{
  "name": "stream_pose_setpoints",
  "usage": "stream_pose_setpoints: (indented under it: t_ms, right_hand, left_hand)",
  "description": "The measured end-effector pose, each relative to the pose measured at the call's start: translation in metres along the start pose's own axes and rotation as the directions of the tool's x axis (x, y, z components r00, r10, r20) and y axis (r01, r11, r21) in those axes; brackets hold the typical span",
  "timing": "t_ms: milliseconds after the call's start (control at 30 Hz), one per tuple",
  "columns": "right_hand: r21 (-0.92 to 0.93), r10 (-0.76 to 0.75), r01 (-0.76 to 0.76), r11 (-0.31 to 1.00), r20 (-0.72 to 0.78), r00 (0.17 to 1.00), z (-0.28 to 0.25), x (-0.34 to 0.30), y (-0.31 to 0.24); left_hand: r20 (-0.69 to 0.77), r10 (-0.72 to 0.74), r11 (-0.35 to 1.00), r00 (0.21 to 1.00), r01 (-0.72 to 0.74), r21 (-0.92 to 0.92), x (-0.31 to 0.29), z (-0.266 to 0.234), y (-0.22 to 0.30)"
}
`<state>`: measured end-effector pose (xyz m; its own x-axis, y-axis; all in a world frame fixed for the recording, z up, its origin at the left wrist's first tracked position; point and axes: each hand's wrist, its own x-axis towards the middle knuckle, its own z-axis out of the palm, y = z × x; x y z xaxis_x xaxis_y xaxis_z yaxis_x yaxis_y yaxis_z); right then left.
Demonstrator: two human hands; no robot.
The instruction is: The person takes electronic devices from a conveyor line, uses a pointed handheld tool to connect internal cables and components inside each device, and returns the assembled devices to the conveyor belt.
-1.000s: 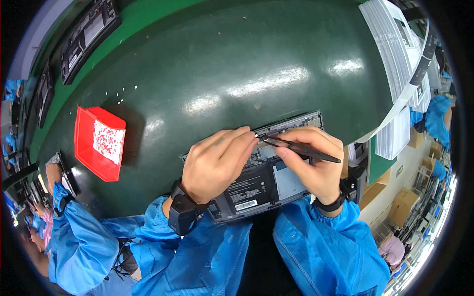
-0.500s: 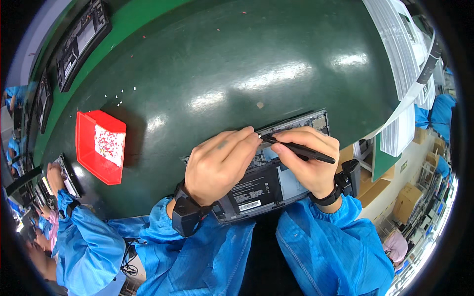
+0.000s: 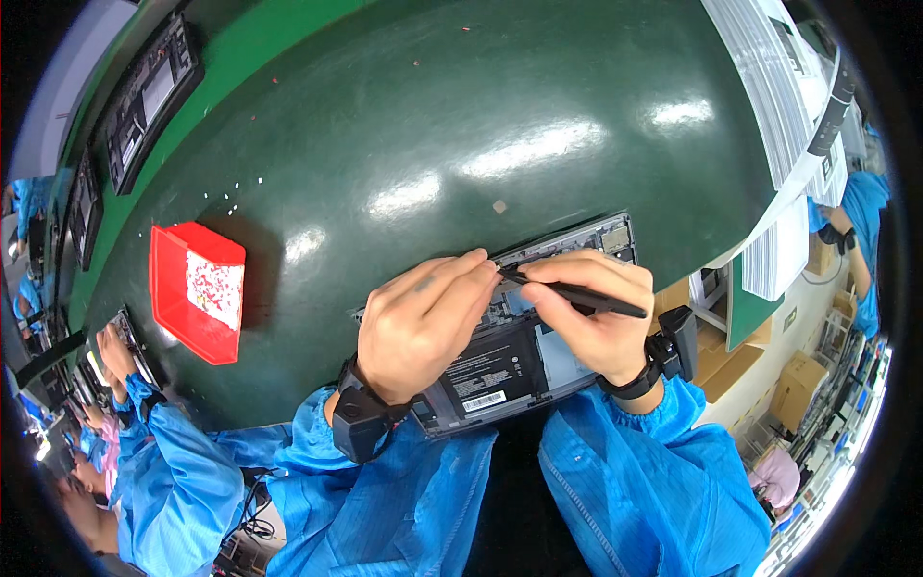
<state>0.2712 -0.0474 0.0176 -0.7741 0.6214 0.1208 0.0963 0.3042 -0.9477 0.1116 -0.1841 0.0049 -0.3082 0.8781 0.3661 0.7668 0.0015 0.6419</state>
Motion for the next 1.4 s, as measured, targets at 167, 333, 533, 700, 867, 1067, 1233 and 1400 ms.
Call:
stream_pose_setpoints:
  t_ms: [167, 333, 533, 700, 867, 1067, 1233, 1400]
  right_hand:
    - [0.013, -0.001, 0.002, 1.000, -0.054, 0.999, -0.002, -0.001, 0.003]
    - [0.003, -0.034, 0.034, 0.999, -0.097, 0.995, -0.003, -0.002, 0.005]
    - [-0.058, -0.090, 0.082, 0.995, -0.138, 0.986, -0.005, -0.006, 0.009]
    - [-0.062, -0.093, 0.086, 0.994, -0.119, 0.989, -0.004, -0.001, 0.007]
    - [-0.050, -0.030, 0.025, 0.998, -0.113, 0.993, -0.004, -0.001, 0.003]
    - [-0.025, 0.035, -0.039, 0.999, -0.122, 0.992, -0.001, -0.003, 0.003]
    - [0.049, 0.140, -0.135, 0.990, -0.130, 0.982, 0.001, -0.006, 0.003]
    - [0.087, 0.200, -0.191, 0.978, -0.116, 0.973, 0.001, -0.005, 0.001]
  left_hand:
    - [-0.014, -0.017, 1.000, 1.000, 0.017, 0.023, 0.000, -0.006, 0.004]
    - [-0.017, 0.008, 0.996, 1.000, -0.006, 0.087, -0.005, -0.018, 0.006]
    - [-0.351, -0.270, 0.789, 0.897, 0.415, 0.453, -0.027, -0.090, 0.003]
    - [-0.545, -0.386, 0.534, 0.744, 0.662, 0.526, -0.063, -0.148, -0.028]
    - [-0.570, -0.452, 0.420, 0.686, 0.728, 0.542, -0.073, -0.147, -0.037]
    - [-0.245, -0.194, 0.875, 0.950, 0.280, 0.394, -0.023, -0.067, 0.004]
    - [-0.070, -0.078, 0.983, 0.994, 0.089, 0.163, -0.003, -0.021, 0.010]
    - [-0.030, -0.039, 0.992, 0.999, 0.042, 0.119, 0.007, -0.008, 0.008]
